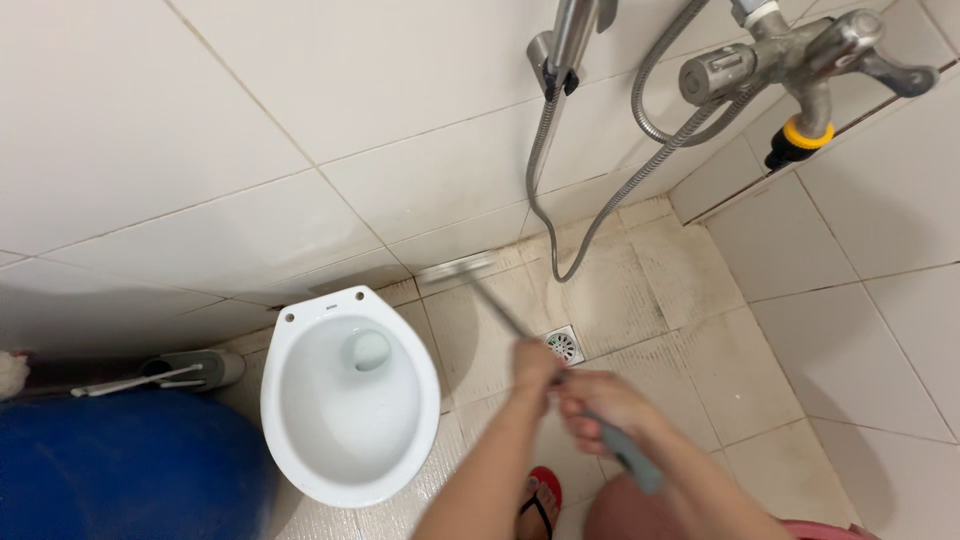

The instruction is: The person cleans the bathroom by scraping the wall with a squeegee, spraying water with a bidet sprayer, and wiping down the wall tiles with a cloth.

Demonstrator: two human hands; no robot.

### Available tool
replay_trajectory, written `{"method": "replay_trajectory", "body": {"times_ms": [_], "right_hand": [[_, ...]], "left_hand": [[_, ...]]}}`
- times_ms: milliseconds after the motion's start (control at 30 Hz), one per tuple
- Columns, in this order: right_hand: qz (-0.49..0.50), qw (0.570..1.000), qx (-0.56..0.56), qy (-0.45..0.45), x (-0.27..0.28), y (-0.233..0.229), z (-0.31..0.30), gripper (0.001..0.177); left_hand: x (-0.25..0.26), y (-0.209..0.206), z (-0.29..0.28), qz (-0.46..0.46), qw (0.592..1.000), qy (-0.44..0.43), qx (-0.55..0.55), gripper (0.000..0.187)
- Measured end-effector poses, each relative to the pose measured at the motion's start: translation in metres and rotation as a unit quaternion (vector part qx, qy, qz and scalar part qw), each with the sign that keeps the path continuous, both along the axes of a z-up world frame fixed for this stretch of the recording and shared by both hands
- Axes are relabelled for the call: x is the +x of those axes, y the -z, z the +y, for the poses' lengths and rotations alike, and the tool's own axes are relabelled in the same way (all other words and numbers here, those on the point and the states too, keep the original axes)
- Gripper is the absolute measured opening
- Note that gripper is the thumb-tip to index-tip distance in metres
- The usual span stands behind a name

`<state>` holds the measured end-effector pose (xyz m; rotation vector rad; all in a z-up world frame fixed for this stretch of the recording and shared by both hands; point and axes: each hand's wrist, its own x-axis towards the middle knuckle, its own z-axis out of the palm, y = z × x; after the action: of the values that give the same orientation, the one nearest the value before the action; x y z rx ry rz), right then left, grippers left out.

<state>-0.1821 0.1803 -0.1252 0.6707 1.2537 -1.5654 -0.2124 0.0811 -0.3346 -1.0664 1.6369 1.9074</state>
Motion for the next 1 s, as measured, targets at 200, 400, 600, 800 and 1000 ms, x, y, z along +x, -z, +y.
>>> {"method": "replay_trajectory", "body": {"times_ms": [200,400,600,800,1000], "right_hand": [[0.006,0.994,0.102,0.034,-0.011,-0.035,-0.018,0.019],[-0.036,0.993,-0.101,-0.053,-0.004,-0.015,-0.111,0.032],[-0.037,0.996,0.021,0.083,-0.006,-0.037,-0.027,0.018],[0.018,0.991,0.101,0.081,0.001,-0.081,-0.039,0.011],[-0.022,1.000,-0.007,-0.018,0.018,-0.099,-0.072,0.017]], "left_hand": [[-0.042,0.019,0.011,0.229,0.820,0.386,-0.355,0.019],[0.026,-0.058,-0.162,-0.069,0.993,-0.096,0.008,0.026],[-0.007,-0.067,-0.031,0.021,0.998,-0.001,0.055,0.004],[-0.036,-0.038,-0.011,0.259,0.835,0.359,-0.327,0.020],[0.030,-0.130,-0.091,-0.004,0.995,-0.085,0.044,0.023]]}}
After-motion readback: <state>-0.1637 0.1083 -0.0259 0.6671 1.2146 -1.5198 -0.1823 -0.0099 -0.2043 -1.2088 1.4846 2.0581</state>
